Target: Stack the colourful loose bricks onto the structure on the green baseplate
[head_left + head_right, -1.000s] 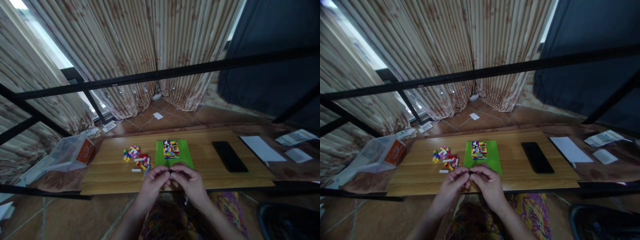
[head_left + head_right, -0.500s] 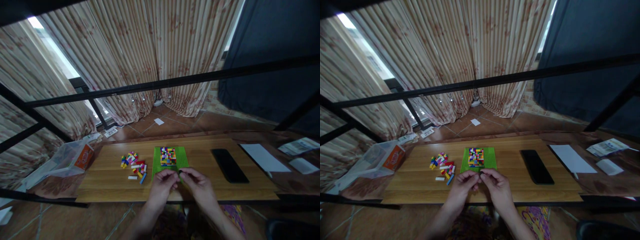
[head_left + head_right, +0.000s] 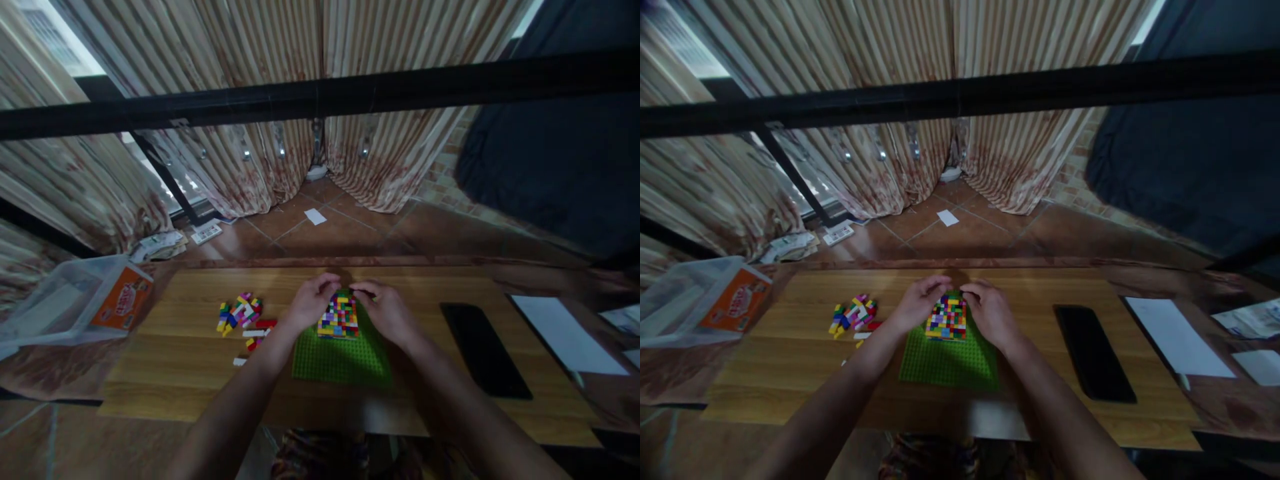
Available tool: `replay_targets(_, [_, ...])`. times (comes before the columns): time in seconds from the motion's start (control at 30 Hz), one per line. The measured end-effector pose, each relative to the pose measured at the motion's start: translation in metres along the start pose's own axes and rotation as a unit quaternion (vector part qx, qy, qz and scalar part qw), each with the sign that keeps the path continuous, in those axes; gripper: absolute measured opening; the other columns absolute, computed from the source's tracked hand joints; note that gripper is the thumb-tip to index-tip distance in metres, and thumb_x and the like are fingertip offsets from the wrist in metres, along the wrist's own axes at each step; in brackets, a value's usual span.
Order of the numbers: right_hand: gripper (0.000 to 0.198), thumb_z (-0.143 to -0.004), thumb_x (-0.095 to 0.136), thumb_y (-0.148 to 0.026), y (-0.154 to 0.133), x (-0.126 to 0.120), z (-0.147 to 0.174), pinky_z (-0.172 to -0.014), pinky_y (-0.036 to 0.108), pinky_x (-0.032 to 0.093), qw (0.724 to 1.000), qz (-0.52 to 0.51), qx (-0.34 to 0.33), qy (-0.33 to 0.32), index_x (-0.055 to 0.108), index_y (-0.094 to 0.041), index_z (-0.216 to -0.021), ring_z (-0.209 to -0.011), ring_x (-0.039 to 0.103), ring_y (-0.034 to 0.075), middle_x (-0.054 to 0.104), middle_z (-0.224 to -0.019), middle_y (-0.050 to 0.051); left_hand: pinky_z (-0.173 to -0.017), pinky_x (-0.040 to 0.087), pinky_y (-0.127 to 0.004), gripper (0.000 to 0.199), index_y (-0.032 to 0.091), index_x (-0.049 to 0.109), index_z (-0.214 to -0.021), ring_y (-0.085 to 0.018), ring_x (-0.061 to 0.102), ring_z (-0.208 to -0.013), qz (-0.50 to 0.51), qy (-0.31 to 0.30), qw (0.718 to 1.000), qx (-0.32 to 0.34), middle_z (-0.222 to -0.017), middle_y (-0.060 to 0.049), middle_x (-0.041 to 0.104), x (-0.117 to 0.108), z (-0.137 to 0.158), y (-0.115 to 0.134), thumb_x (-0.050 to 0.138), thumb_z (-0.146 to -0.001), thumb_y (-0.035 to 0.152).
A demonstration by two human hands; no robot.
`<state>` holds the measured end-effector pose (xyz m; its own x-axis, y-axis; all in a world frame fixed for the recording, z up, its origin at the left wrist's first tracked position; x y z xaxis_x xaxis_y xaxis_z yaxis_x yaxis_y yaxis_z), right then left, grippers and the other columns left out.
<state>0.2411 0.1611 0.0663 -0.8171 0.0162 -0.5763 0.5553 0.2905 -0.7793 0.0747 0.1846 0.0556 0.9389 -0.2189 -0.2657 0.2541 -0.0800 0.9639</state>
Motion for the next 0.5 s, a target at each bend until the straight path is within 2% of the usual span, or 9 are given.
replay_targets(0.13, [0.025, -0.088, 0.05, -0.022, 0.0, 0.004, 0.0, -0.081, 0.032, 0.047, 0.999, 0.015, -0.01, -0.041, 0.073, -0.023, -0.097, -0.088, 0.064, 0.019, 0.069, -0.095, 0.005, -0.083, 0.049, -0.029, 0.021, 0.019, 0.068, -0.099, -0.017, 0.065, -0.086, -0.014, -0.032, 0.999, -0.007, -0.088, -0.003, 0.072, 0.01, -0.007, -0.005, 0.053, -0.086, 0.025])
replay_targets(0.5, [0.024, -0.086, 0.053, -0.02, -0.001, 0.003, -0.003, -0.078, 0.031, 0.047, 0.998, 0.007, -0.022, -0.052, 0.074, -0.025, -0.095, -0.082, 0.063, 0.017, 0.068, -0.089, 0.003, -0.086, 0.049, -0.029, 0.019, 0.018, 0.07, -0.095, -0.017, 0.064, -0.088, 0.005, -0.032, 0.999, 0.006, -0.09, -0.003, 0.072, 0.014, -0.009, -0.012, 0.057, -0.082, 0.022])
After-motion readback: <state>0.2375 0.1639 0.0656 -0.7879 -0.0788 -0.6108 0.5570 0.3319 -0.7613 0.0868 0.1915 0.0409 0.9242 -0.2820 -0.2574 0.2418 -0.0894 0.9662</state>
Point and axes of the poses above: each hand's wrist, its own z-axis away from the middle knuckle, its own x-axis out of the palm, y = z × x, the point moved 4 cm from there along -z, towards the middle knuckle
